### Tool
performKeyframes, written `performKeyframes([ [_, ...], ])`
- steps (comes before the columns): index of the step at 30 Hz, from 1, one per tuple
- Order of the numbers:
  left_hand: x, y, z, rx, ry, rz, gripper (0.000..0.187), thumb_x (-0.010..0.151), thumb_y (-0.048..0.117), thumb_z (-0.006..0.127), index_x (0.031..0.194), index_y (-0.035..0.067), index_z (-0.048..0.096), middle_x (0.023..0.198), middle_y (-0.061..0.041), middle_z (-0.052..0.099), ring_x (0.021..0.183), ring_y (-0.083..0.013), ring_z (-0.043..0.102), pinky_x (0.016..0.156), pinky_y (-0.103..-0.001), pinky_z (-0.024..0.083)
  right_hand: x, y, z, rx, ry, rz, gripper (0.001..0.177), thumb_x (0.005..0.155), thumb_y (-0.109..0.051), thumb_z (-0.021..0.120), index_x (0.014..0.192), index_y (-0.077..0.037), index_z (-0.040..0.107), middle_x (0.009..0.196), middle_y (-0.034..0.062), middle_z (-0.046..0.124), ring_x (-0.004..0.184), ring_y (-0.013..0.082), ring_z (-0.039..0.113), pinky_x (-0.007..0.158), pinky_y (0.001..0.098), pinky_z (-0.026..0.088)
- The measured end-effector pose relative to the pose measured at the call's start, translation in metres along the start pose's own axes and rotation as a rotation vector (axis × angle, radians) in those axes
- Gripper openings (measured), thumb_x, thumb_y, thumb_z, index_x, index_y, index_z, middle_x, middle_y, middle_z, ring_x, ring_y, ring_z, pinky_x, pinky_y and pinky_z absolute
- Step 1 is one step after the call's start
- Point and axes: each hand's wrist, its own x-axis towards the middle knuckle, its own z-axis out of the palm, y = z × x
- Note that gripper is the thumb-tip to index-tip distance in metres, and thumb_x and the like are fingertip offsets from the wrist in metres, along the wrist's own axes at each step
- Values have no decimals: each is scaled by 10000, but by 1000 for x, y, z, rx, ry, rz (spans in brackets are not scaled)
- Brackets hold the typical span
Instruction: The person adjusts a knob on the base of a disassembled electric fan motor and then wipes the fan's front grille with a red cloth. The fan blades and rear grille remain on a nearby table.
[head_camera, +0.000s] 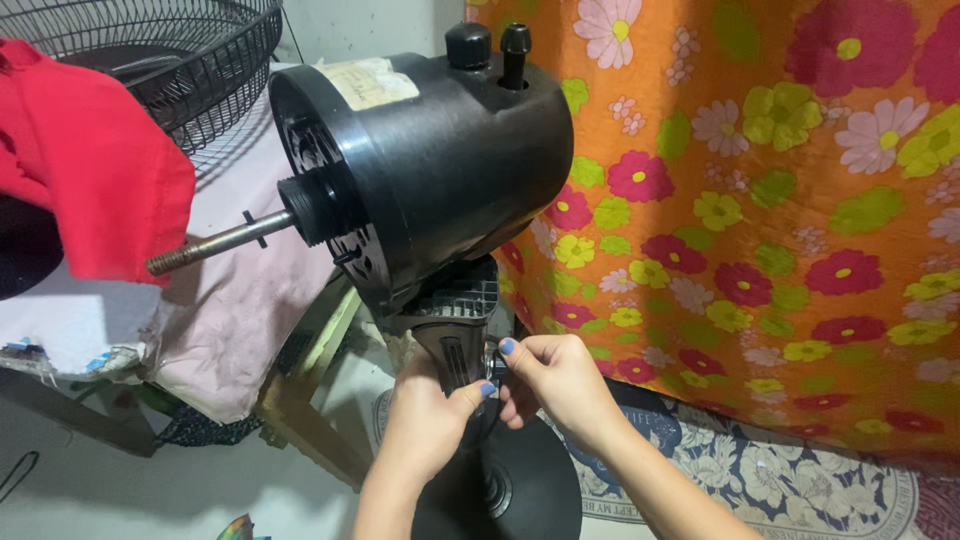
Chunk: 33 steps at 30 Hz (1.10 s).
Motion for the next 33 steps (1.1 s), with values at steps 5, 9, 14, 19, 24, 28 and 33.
performKeyframes([
  [5, -2, -1, -3, -45, 20, 78, 484, 715, 98, 816, 1172, 55, 663, 1038, -126, 786, 953, -247, 745, 872, -363, 550, -14, -12, 4, -304, 225, -8, 241, 927, -190, 683, 875, 42, 723, 707, 96, 725, 612, 156, 701, 603, 294, 578],
  [9, -1, -2, -3, 16, -5, 2, 460, 745, 124, 826, 1175, 56, 675, 1042, -125, 780, 958, -242, 746, 883, -353, 551, -20, -11, 1, -50, 142, -148, 256, 768, 48, 733, 1018, -7, 719, 896, 41, 758, 819, 102, 729, 740, 263, 615],
  [14, -1, -2, -2, -74, 22, 105, 466, 711, 71, 809, 1156, 43, 671, 1058, -124, 778, 968, -257, 740, 880, -355, 547, -11, -2, 0, -149, 184, -191, 197, 789, 41, 767, 985, 63, 767, 861, 97, 795, 766, 124, 732, 713, 272, 608],
  [19, -2, -1, 0, -42, 26, 85, 440, 721, 70, 802, 1144, 46, 684, 1054, -128, 783, 974, -260, 755, 878, -365, 555, -6, 3, -2, -88, 111, -191, 136, 874, -7, 726, 923, 116, 752, 753, 127, 767, 645, 139, 717, 632, 291, 623],
  [24, -1, -2, -2, 82, 15, -37, 500, 724, 121, 840, 1185, 70, 655, 1067, -140, 768, 1013, -279, 735, 886, -380, 544, -4, 1, 2, -31, 89, -111, 160, 918, -46, 675, 846, 94, 697, 680, 148, 734, 557, 175, 700, 535, 308, 591],
  [28, -3, -3, -3, -29, 17, 38, 523, 713, 102, 818, 1201, 61, 632, 1064, -137, 782, 1003, -283, 762, 878, -381, 559, -3, 1, 2, -20, 73, -70, 210, 941, -98, 666, 813, 69, 661, 642, 161, 720, 506, 195, 682, 489, 307, 564],
  [33, -2, -7, -3, 62, 21, 12, 558, 714, 131, 840, 1221, 65, 617, 1073, -145, 771, 1022, -278, 746, 888, -371, 551, -1, 6, 2, -27, 61, -53, 260, 965, -147, 644, 798, 50, 631, 621, 153, 706, 488, 198, 667, 465, 305, 550],
])
